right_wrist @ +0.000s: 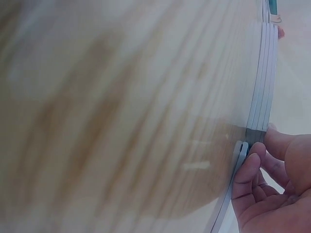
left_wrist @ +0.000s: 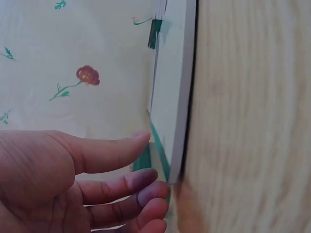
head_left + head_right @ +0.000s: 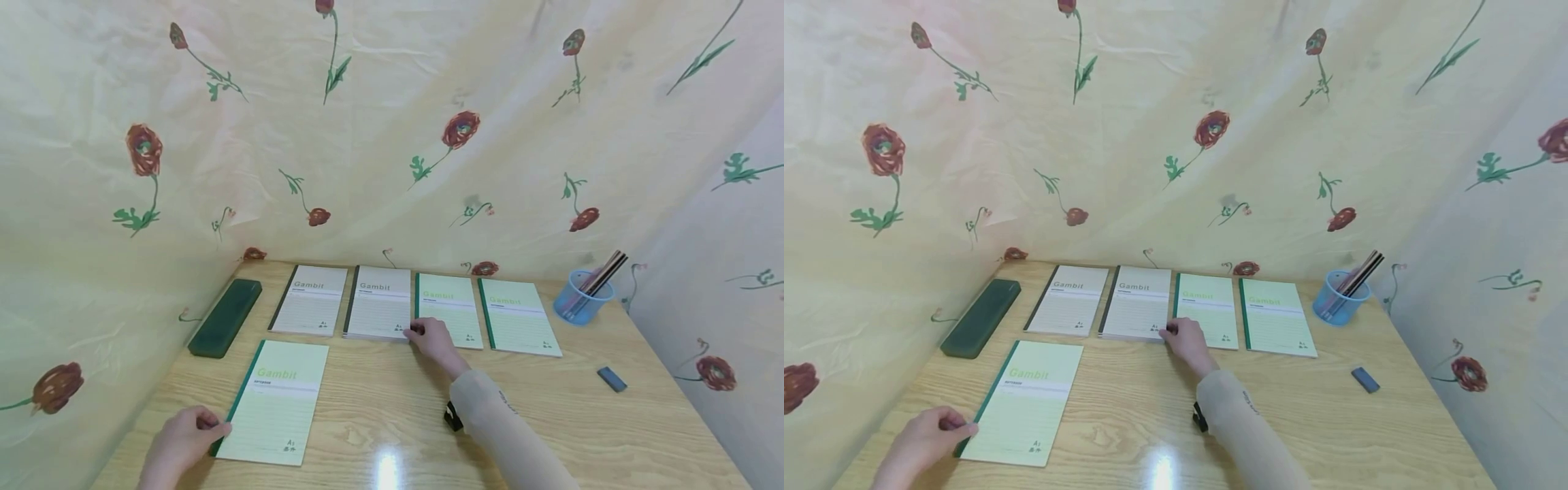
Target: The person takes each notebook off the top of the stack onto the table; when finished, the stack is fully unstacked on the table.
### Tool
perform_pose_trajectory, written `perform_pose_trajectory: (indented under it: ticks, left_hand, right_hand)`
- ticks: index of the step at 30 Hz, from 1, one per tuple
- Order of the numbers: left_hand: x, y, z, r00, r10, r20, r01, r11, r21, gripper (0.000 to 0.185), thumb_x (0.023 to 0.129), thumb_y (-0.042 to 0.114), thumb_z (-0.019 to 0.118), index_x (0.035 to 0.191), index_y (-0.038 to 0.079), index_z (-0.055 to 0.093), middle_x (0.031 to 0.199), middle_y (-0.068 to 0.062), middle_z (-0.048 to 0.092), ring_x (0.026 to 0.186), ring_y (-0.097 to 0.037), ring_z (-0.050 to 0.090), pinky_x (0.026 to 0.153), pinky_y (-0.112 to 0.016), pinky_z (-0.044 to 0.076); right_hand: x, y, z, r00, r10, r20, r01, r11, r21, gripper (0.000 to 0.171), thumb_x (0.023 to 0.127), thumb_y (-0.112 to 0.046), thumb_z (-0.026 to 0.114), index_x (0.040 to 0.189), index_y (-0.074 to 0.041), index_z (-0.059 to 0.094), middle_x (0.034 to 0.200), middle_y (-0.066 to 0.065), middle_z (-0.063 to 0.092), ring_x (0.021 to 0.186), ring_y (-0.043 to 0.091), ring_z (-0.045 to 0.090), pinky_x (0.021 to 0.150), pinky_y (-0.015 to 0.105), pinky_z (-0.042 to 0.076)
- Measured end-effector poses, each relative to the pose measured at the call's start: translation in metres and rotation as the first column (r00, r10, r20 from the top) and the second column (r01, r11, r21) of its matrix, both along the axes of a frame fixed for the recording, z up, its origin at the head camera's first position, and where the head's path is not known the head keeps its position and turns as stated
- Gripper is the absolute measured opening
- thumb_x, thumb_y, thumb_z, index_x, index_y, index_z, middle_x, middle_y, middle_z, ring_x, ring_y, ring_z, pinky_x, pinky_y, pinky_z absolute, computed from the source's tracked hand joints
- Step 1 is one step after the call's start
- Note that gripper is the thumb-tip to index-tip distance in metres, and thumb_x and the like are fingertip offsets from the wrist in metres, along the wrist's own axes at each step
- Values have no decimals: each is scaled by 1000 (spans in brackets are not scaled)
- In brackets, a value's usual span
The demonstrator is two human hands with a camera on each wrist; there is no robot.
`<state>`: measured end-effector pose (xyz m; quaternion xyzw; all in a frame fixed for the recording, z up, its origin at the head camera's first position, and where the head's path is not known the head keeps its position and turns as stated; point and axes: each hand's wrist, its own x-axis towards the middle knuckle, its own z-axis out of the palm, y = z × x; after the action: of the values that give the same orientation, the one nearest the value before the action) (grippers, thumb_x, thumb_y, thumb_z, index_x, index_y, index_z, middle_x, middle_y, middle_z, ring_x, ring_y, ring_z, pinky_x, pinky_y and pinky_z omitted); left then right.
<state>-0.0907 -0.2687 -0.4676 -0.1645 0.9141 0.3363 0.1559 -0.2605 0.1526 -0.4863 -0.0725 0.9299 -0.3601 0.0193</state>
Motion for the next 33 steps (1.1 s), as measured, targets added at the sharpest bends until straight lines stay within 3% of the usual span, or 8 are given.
perform_pose_trajectory:
  ticks: [4, 8, 13, 17, 21, 26, 29, 33]
  left_hand:
    - [-7, -1, 9, 1000, 9, -7, -10, 1000, -20, 40, 93, 28, 70, 105, -9, 61, 89, -14, 62, 81, -26, 54, 72, -42, 49]
    - [-21, 2, 22, 997, -4, -81, 3, 1000, -9, 39, 96, 27, 68, 109, -9, 60, 92, -15, 63, 83, -27, 56, 72, -43, 50]
    - [-50, 19, 38, 970, -94, -226, 98, 995, 6, 34, 97, 25, 65, 110, -6, 63, 97, -13, 65, 87, -27, 58, 73, -43, 50]
    - [-81, 43, 43, 944, -164, -287, 185, 982, 44, 30, 97, 23, 66, 108, -5, 64, 94, -11, 65, 83, -24, 59, 71, -40, 51]
    - [-116, 72, 36, 924, -173, -340, 239, 957, 164, 23, 97, 16, 66, 105, -6, 64, 92, -12, 66, 79, -23, 63, 71, -37, 55]
    - [-153, 107, 18, 902, -170, -398, 295, 914, 278, 19, 96, 11, 66, 103, -6, 65, 90, -13, 65, 78, -26, 66, 69, -34, 56]
    - [-168, 125, 6, 894, -158, -419, 292, 916, 276, 21, 96, 12, 67, 105, -6, 66, 91, -13, 66, 75, -23, 66, 65, -32, 55]
    - [-178, 143, -5, 893, -130, -431, 259, 932, 254, 26, 94, 14, 68, 108, -7, 66, 94, -14, 66, 79, -23, 64, 69, -35, 53]
  right_hand:
    - [-1, 0, -1, 1000, 1, 4, -1, 1000, -1, 13, 97, -14, 66, 99, -3, 73, 79, 2, 63, 70, 15, 52, 62, 29, 44]
    - [-1, 0, 0, 1000, -4, 9, 4, 1000, -1, 13, 97, -15, 67, 99, -4, 73, 78, 2, 63, 69, 15, 52, 62, 28, 43]
    - [-1, 0, 0, 1000, -10, 20, 10, 1000, 1, 15, 97, -15, 67, 102, -3, 73, 80, 2, 63, 71, 15, 53, 63, 29, 44]
    - [0, 0, 2, 999, -13, 36, 14, 1000, -10, 15, 97, -16, 66, 102, -3, 73, 81, 2, 64, 71, 16, 54, 63, 30, 45]
    - [0, 0, 3, 999, -13, 34, 14, 1000, -14, 15, 98, -15, 66, 102, -3, 73, 81, 2, 64, 71, 16, 54, 63, 29, 45]
    - [-1, 1, 2, 1000, -6, 17, 6, 1000, -15, 13, 97, -15, 66, 99, -4, 73, 79, 1, 63, 70, 16, 53, 62, 29, 44]
    - [-2, 1, 2, 1000, -8, 30, 8, 1000, -18, 13, 97, -16, 66, 99, -5, 73, 78, 1, 62, 70, 16, 53, 62, 29, 44]
    - [-2, 0, 0, 999, -13, 37, 13, 1000, -10, 13, 97, -16, 66, 99, -5, 72, 79, 1, 62, 71, 16, 53, 64, 30, 44]
